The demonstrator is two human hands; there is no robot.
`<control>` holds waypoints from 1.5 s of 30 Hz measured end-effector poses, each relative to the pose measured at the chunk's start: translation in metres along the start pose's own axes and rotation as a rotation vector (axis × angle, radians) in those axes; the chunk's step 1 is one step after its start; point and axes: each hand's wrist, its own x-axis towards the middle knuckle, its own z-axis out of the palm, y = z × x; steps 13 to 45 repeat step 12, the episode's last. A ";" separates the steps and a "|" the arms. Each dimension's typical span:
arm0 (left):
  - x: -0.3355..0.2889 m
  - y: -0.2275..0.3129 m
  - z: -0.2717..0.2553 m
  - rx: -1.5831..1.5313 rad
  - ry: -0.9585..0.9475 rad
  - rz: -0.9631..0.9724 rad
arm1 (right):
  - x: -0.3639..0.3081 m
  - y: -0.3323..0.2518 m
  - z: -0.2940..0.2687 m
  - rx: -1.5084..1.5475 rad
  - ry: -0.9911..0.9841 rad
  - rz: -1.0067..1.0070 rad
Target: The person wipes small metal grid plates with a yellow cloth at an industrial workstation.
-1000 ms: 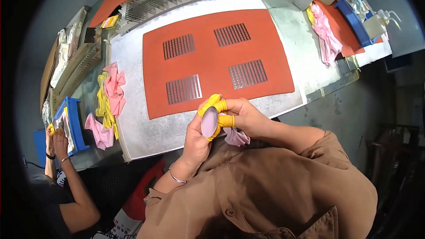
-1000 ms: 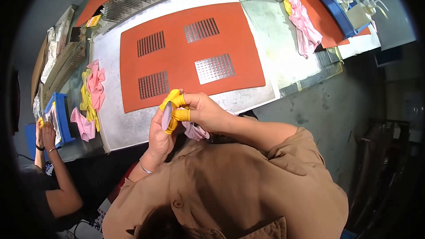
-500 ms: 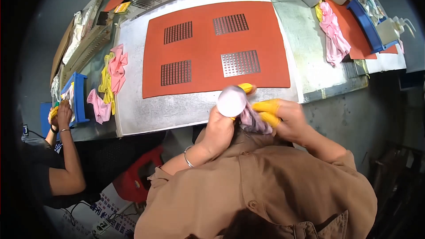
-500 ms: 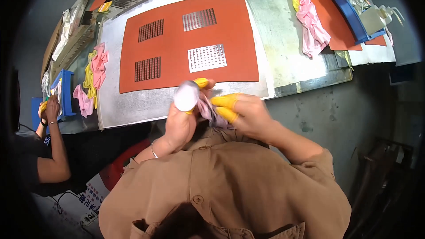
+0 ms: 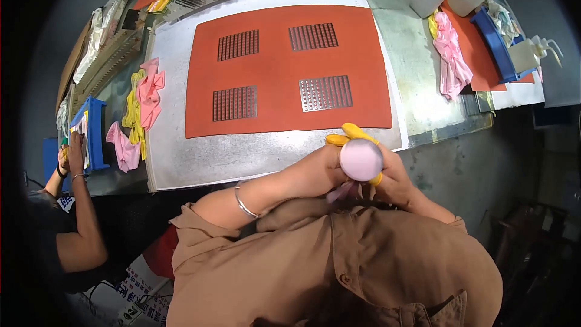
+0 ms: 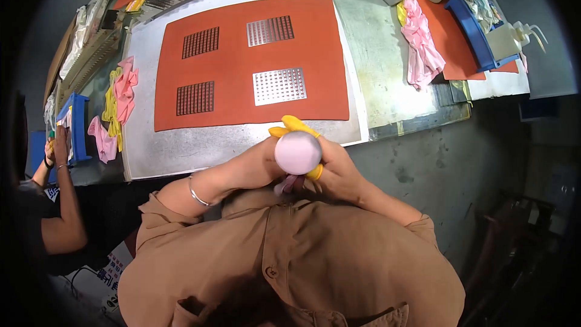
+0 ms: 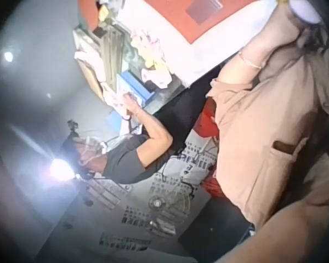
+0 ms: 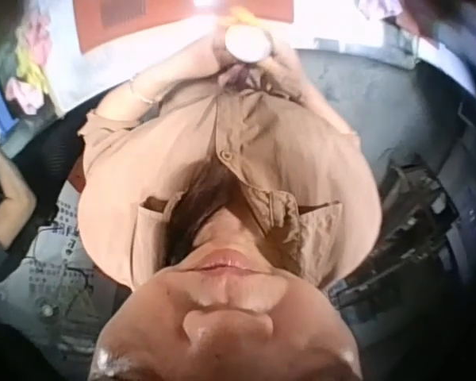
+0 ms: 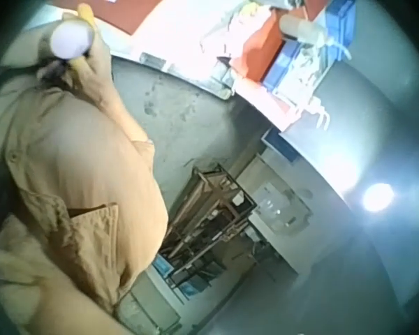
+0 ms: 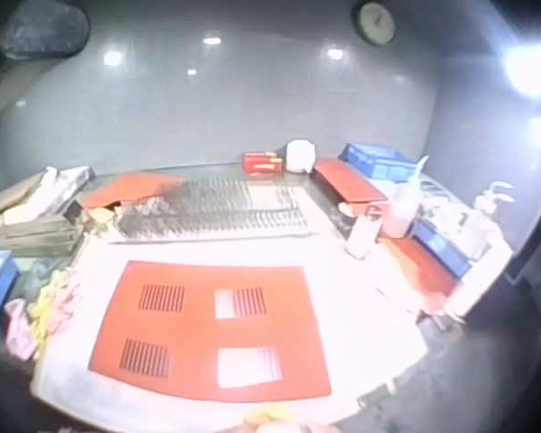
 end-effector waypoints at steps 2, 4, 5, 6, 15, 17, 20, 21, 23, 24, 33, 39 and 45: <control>0.008 0.001 0.013 -0.278 0.037 -0.052 | -0.001 -0.011 -0.001 0.118 0.070 0.034; 0.017 0.010 0.025 -0.471 0.178 -0.105 | -0.003 -0.012 -0.010 0.247 0.222 0.079; 0.024 0.002 0.023 -0.464 0.117 -0.150 | -0.003 -0.011 -0.018 -0.026 0.301 0.006; 0.028 -0.003 0.026 -0.464 0.122 -0.154 | -0.003 -0.013 -0.027 -0.298 0.375 -0.067; 0.026 0.015 0.010 0.920 0.520 0.554 | 0.026 -0.054 -0.102 -0.027 -0.119 0.585; 0.026 0.015 0.010 0.920 0.520 0.554 | 0.026 -0.054 -0.102 -0.027 -0.119 0.585; 0.026 0.015 0.010 0.920 0.520 0.554 | 0.026 -0.054 -0.102 -0.027 -0.119 0.585; 0.026 0.015 0.010 0.920 0.520 0.554 | 0.026 -0.054 -0.102 -0.027 -0.119 0.585; 0.026 0.015 0.010 0.920 0.520 0.554 | 0.026 -0.054 -0.102 -0.027 -0.119 0.585; 0.026 0.015 0.010 0.920 0.520 0.554 | 0.026 -0.054 -0.102 -0.027 -0.119 0.585; 0.026 0.015 0.010 0.920 0.520 0.554 | 0.026 -0.054 -0.102 -0.027 -0.119 0.585; 0.026 0.015 0.010 0.920 0.520 0.554 | 0.026 -0.054 -0.102 -0.027 -0.119 0.585; 0.026 0.015 0.010 0.920 0.520 0.554 | 0.026 -0.054 -0.102 -0.027 -0.119 0.585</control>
